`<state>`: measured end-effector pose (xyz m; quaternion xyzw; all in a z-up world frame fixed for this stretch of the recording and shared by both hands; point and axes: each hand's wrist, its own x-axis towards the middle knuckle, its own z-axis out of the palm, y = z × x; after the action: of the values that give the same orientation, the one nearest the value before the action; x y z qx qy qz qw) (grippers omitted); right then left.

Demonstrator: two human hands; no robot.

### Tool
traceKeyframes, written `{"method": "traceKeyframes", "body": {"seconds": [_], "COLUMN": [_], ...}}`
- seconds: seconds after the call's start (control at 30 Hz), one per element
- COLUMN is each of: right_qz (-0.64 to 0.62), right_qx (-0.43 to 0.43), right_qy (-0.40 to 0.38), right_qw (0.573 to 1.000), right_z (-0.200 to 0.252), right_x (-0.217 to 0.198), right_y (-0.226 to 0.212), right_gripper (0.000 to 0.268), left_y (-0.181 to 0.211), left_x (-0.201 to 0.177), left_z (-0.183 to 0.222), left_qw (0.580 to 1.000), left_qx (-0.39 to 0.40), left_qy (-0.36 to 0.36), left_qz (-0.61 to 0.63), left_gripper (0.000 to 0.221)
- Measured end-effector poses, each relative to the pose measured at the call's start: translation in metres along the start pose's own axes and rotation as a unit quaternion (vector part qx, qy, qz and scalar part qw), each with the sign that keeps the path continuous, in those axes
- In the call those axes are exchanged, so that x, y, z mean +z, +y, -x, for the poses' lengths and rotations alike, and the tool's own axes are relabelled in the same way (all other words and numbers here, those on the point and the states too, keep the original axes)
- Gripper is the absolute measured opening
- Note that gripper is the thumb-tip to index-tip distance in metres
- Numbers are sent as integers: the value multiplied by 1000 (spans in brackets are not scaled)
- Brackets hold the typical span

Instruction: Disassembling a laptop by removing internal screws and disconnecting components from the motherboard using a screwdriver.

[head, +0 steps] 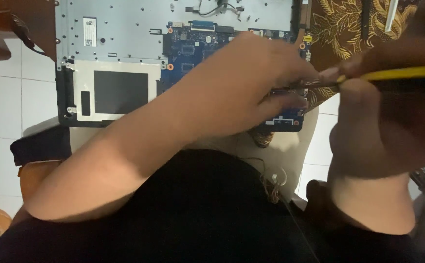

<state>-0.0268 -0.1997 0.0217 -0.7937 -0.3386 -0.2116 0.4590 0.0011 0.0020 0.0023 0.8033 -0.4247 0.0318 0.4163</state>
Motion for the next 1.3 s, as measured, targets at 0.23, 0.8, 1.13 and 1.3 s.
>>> {"method": "traceKeyframes", "body": {"seconds": [0.23,0.8,1.13,1.3], "right_qz": [-23,-34,126,96], "right_qx": [14,26,-45,-52], "right_qy": [-7,-56,-158,-126], "right_qw": [1000,998,978,986], "right_z": [7,-4,6,-9], "right_x": [3,-6,-33,-13], "right_y": [1,7,33,7], "right_gripper": [28,40,20,26], "left_y": [1,6,5,21], "left_x": [1,0,-1,-11], "left_z": [0,-1,4,17], "left_qw": [994,979,976,976], "left_qx": [-48,-38,-9,-49], "left_qy": [-39,-90,-15,-36], "left_qz": [-93,-178,-216,-209], "left_gripper": [12,72,31,16]}}
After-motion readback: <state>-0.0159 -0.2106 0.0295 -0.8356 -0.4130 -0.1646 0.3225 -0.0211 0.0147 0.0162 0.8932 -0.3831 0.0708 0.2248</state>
